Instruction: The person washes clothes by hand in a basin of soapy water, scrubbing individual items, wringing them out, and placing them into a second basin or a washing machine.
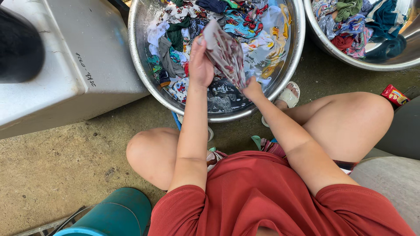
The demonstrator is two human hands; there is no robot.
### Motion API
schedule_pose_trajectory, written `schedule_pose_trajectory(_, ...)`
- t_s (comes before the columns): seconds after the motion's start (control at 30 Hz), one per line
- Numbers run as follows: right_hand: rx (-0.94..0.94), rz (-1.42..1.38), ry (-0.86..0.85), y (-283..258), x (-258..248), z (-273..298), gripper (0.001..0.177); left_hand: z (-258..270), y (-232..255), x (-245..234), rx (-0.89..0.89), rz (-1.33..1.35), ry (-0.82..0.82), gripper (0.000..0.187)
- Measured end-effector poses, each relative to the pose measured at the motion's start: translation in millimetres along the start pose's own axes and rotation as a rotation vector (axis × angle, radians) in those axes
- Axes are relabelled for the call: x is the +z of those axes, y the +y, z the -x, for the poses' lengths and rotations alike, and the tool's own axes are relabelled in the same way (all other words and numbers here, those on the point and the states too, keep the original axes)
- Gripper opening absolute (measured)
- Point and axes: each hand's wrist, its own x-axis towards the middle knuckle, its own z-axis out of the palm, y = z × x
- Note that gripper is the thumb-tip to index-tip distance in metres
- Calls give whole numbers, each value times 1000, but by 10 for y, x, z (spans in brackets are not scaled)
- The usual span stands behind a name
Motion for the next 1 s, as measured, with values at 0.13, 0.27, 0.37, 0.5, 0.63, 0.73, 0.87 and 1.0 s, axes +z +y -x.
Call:
schedule_pose_trajectory(0.13, 77, 107, -96, 323, 35, -103, 52, 102, 252, 67, -3, 84, 38, 23)
schedule_pose_trajectory(0.27, -653, -292, 183, -104, 6, -278, 72, 160, 56, 175, -210, -188, -80, 19)
schedule_pose_trajectory(0.37, -736, -534, 212, -482, -37, -360, 70, 289, 29, 461, -306, -322, -247, 19)
schedule_pose_trajectory(0.5, -763, -46, 371, -535, -226, -430, 30, 567, 405, 911, -412, -81, -361, 20)
schedule_pose_trajectory(0.63, -586, -157, 304, -414, -478, -247, 18, 612, 668, 830, -348, -151, -376, 38)
schedule_pose_trajectory(0.73, -124, -1041, -84, -647, -557, 11, 18, 456, 435, 579, -173, -773, -258, 62)
schedule_pose_trajectory(0.87, -126, -981, -109, -1054, -628, 250, 18, 452, 2, 392, -257, -1427, -179, 101)
schedule_pose_trajectory(1.0, -451, -663, -232, -1237, -740, 647, 27, 498, -11, 242, -579, -1629, -168, 52)
